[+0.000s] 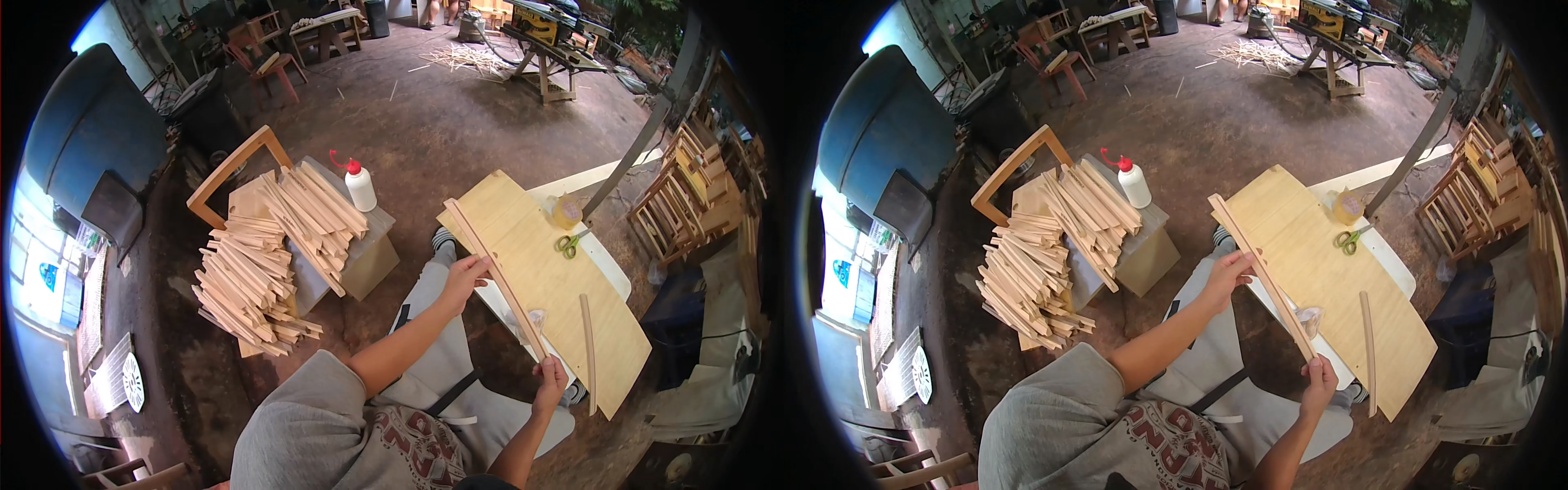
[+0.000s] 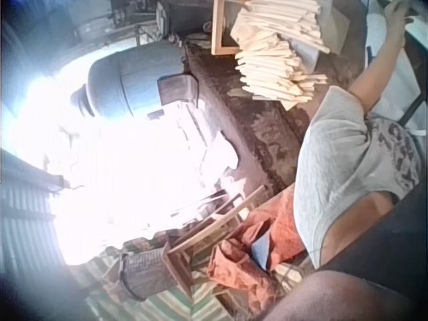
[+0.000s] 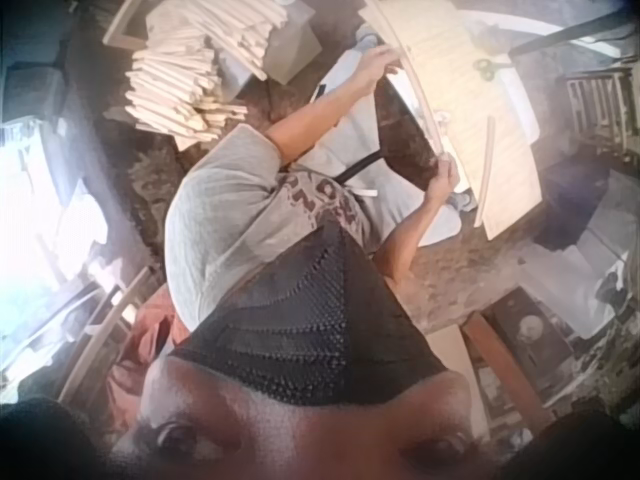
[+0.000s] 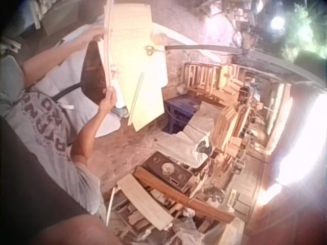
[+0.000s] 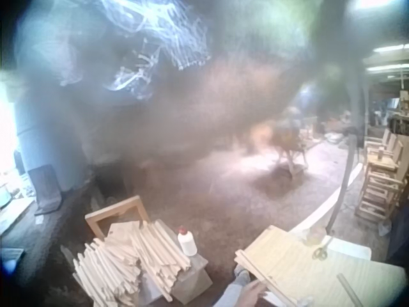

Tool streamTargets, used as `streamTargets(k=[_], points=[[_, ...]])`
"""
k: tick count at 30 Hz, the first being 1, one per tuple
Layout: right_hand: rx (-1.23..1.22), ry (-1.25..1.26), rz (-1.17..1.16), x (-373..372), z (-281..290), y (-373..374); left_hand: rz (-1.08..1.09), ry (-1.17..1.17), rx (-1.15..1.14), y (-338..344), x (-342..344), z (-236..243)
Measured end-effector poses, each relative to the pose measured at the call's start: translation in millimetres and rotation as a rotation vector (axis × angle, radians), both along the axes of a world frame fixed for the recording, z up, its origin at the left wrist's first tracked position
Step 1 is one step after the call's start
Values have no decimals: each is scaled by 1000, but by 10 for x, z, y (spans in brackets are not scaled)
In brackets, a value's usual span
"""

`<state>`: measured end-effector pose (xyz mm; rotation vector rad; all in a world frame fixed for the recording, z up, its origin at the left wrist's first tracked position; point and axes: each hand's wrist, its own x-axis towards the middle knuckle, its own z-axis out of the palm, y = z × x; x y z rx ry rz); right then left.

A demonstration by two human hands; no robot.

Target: Using a drill, tape, and glue to assemble or prepare wooden components in a workshop.

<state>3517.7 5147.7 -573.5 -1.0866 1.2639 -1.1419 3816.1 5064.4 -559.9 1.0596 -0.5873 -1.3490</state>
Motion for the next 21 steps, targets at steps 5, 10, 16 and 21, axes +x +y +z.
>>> streamTargets(k=[5,10,16,21], points=[[-37,2,-59,-148,13,-15,92,29,-23,-81,129,35],[4,-71,-147,-231,-8,-69,97,0,-54,-38,218,206],[60,-112,-240,-399,-33,37,49,38,-94,-20,50,118],[111,-152,-276,-455,-36,123,99,64,-33,14,-67,41]])
